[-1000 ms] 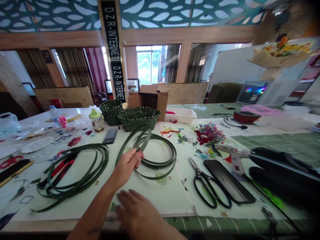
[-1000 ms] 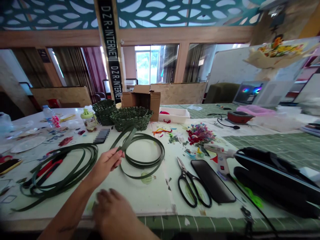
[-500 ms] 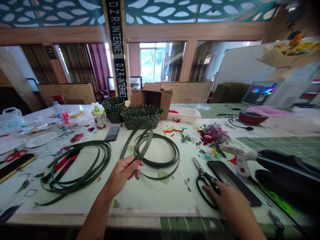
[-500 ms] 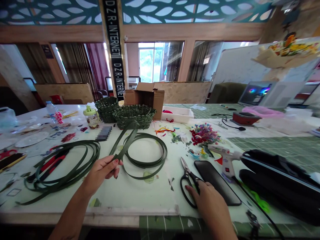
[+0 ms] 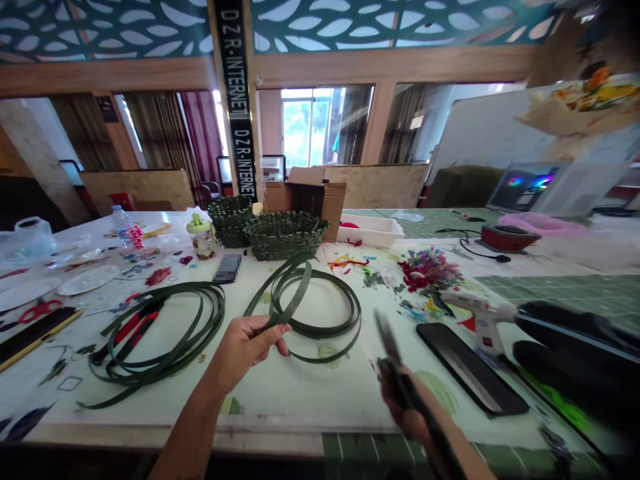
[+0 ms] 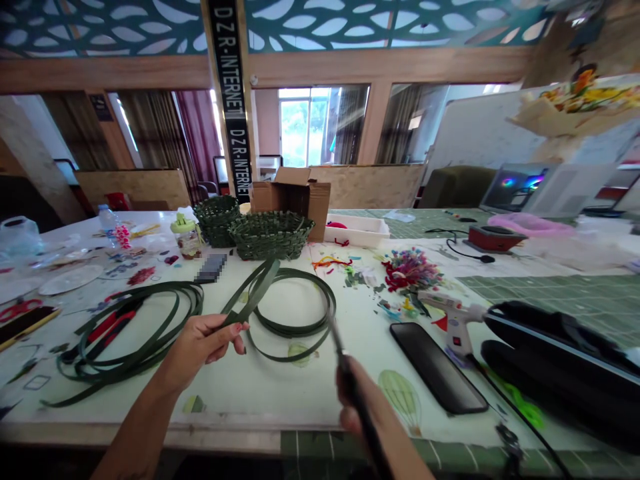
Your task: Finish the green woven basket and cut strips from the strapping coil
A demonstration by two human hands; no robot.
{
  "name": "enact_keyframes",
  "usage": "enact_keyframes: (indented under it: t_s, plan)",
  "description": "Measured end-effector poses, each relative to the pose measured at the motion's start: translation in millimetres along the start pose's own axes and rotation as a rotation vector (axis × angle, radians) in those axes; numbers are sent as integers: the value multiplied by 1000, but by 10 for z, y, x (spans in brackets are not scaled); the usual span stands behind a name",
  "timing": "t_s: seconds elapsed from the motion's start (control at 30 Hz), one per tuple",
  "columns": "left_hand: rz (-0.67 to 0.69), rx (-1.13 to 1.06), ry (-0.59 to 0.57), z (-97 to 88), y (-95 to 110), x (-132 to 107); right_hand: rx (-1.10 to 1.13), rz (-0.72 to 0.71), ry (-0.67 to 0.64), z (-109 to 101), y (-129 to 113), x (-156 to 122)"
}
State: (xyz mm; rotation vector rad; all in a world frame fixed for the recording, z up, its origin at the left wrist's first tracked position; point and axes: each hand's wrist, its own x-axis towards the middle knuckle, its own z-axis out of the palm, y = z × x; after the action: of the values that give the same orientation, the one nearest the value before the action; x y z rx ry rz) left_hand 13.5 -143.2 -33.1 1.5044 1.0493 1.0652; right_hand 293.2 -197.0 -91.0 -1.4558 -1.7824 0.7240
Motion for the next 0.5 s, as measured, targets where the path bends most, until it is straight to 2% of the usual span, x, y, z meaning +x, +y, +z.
enact_keyframes:
  t_s: [0.1, 0.17, 0.33, 0.5]
  plan:
    - [6, 34, 13, -15, -6, -26, 80, -104, -233, 126, -333, 85]
    - [18, 38, 10, -33, -20, -39, 79, -149, -322, 159, -489, 153]
    - [15, 37, -18, -43, -30, -48, -7, -173, -404, 192, -727, 266]
    - [-10, 42, -55, -17, -27, -44, -21, -187, -457, 209, -811, 301]
